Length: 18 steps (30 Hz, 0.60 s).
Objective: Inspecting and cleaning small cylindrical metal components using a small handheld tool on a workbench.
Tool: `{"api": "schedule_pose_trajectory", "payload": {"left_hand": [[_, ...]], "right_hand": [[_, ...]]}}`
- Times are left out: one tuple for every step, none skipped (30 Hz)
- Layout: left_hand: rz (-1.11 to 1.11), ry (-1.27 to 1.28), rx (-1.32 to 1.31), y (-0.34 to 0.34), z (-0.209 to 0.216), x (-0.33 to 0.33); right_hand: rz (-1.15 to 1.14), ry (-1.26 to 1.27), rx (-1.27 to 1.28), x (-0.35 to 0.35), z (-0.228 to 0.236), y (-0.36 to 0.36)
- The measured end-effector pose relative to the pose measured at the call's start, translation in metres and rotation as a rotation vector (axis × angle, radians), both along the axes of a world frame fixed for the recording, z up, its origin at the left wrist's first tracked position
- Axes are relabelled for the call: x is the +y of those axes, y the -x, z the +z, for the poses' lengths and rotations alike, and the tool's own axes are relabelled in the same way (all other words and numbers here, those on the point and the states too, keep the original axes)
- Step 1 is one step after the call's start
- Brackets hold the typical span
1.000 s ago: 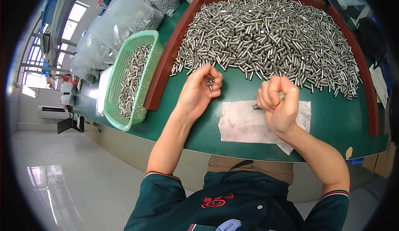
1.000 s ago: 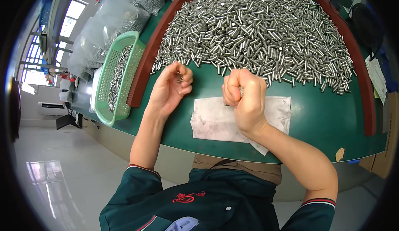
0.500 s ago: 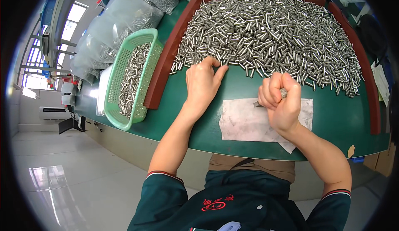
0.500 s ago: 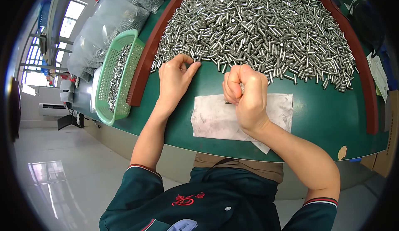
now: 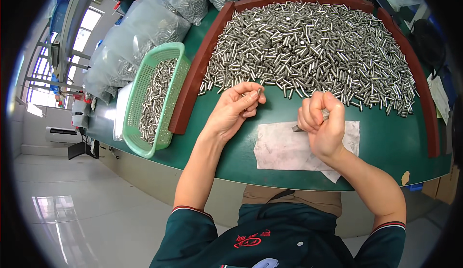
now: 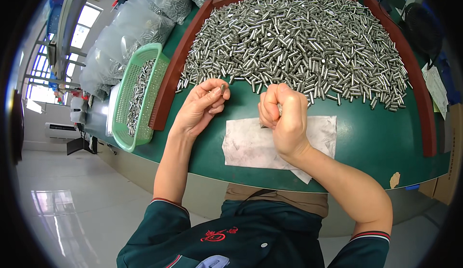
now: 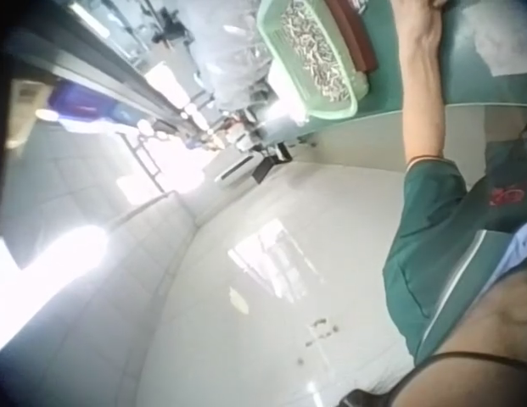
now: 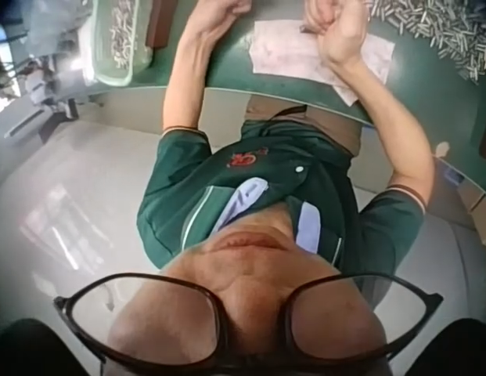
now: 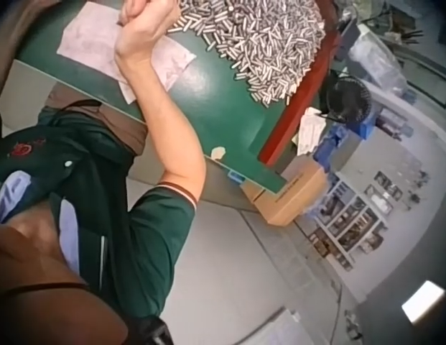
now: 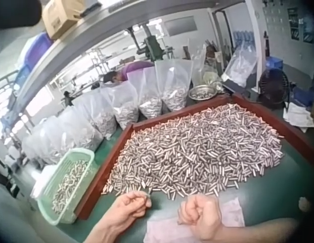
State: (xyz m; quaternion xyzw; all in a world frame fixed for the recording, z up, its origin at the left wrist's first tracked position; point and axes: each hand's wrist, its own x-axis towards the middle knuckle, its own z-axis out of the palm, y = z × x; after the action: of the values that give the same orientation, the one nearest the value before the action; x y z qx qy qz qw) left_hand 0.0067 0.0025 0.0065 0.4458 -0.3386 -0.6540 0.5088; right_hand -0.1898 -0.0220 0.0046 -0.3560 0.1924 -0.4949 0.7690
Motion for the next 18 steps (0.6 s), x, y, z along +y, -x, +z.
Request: {"api": "schedule_pose_trajectory", "payload": {"left_hand": [[0.002, 0.003, 0.001, -0.001, 0.000, 0.000], [-0.005, 0.002, 0.008, -0.001, 0.000, 0.001], [-0.011, 0.001, 0.014, -0.002, 0.001, 0.003], [-0.011, 0.001, 0.015, -0.001, 0.000, 0.002], [-0.012, -0.006, 0.015, -0.001, -0.001, 0.001], [-0.014, -0.014, 0.014, 0.000, -0.002, 0.001], [-0.013, -0.013, 0.015, 0.000, -0.001, 0.001], [-0.010, -0.017, 0.007, 0.000, -0.001, 0.002], [-0.008, -0.022, -0.001, 0.000, 0.000, 0.002], [-0.013, -0.028, 0.003, 0.002, 0.001, 0.003], [-0.047, -0.015, -0.038, 0.005, 0.003, 0.005], [-0.081, -0.003, -0.077, 0.009, 0.006, 0.007], [-0.117, -0.031, -0.159, 0.014, 0.009, 0.008], [-0.146, 0.009, -0.342, 0.024, 0.013, 0.010], [-0.177, 0.053, -0.523, 0.033, 0.014, 0.013], [-0.214, 0.122, -0.649, 0.036, 0.013, 0.016], [-0.241, 0.220, -0.793, 0.043, 0.012, 0.020], [-0.278, 0.277, -0.990, 0.049, 0.013, 0.023]], "right_hand": [[-0.001, -0.007, -0.002, 0.000, 0.000, 0.000], [0.001, -0.004, -0.001, 0.001, 0.001, -0.001], [-0.001, 0.000, -0.003, 0.002, 0.001, -0.001], [-0.004, 0.001, -0.005, 0.001, -0.001, -0.001], [-0.004, 0.000, -0.005, 0.000, -0.002, 0.000], [-0.005, -0.003, -0.004, 0.000, -0.004, 0.000], [-0.006, -0.004, -0.003, 0.000, -0.004, 0.000], [-0.005, -0.005, -0.003, 0.001, -0.004, -0.001], [-0.005, -0.009, -0.010, 0.001, -0.003, -0.001], [-0.011, -0.016, -0.015, 0.002, -0.003, 0.000], [-0.013, -0.006, -0.010, 0.002, -0.002, 0.000], [-0.016, 0.003, -0.005, 0.001, -0.002, 0.000], [-0.015, 0.002, -0.008, 0.001, -0.002, 0.000], [-0.017, -0.001, -0.011, 0.000, -0.001, 0.000], [-0.020, -0.005, -0.014, 0.000, -0.001, 0.001], [-0.022, -0.012, -0.038, 0.000, -0.001, 0.000], [-0.029, -0.028, -0.038, 0.000, 0.000, -0.001], [-0.037, -0.045, -0.039, -0.001, 0.000, -0.001]]}}
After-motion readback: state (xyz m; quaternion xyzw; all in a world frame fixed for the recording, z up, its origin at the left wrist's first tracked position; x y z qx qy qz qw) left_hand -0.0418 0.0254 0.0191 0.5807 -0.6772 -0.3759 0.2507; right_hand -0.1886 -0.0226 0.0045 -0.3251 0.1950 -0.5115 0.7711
